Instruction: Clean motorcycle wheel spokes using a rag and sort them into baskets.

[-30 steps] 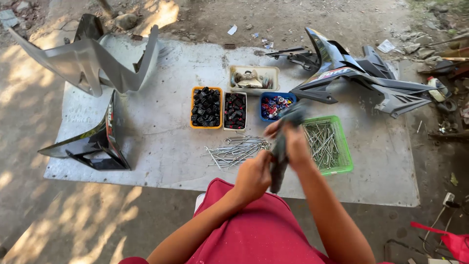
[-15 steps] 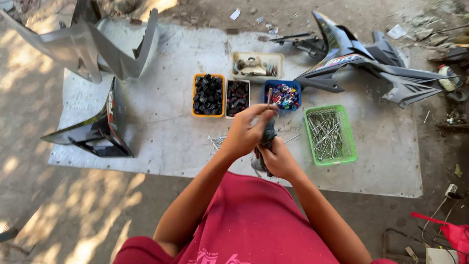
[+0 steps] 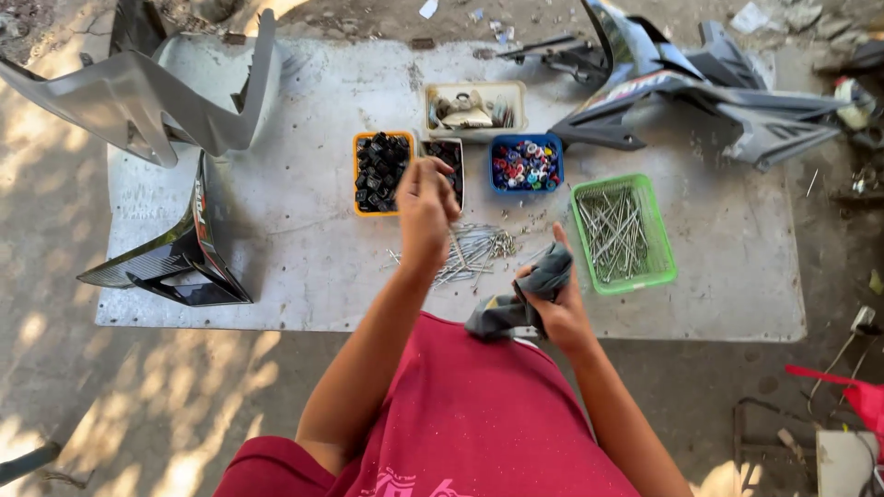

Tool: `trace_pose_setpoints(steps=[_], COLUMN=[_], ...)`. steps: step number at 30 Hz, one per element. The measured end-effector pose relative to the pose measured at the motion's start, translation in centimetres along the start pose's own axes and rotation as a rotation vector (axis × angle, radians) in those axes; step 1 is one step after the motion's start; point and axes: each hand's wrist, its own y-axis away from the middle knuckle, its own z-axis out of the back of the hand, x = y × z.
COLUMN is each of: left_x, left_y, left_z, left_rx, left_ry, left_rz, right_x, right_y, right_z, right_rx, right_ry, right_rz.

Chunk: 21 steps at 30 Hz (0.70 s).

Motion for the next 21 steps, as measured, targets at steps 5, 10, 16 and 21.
trace_pose_setpoints(steps=[5, 10, 16, 21], left_x=[9.0, 16.0, 30.9, 49.7], left_y=[1.7, 2.5, 0.8, 3.4], left_z=[-1.4, -3.6, 0.3, 11.8], left_rx=[0.067, 0.043, -0.007, 0.473], left_ry=[-0.016, -0.028, -0.150, -1.730], left_rz=[0.195, 0.356, 0.649, 0.330], right_x=[-6.5, -7.7, -15.7, -25.9], right_y=[0.7, -1.1, -3.9, -5.8], right_z=[4.4, 5.2, 15.2, 30.4], right_rx=[-0.160, -0.262, -0.310, -0.488], right_ry=[-0.129, 0.417, 0.413, 1.129], right_rz=[-0.177, -0.298, -0.470, -0.361])
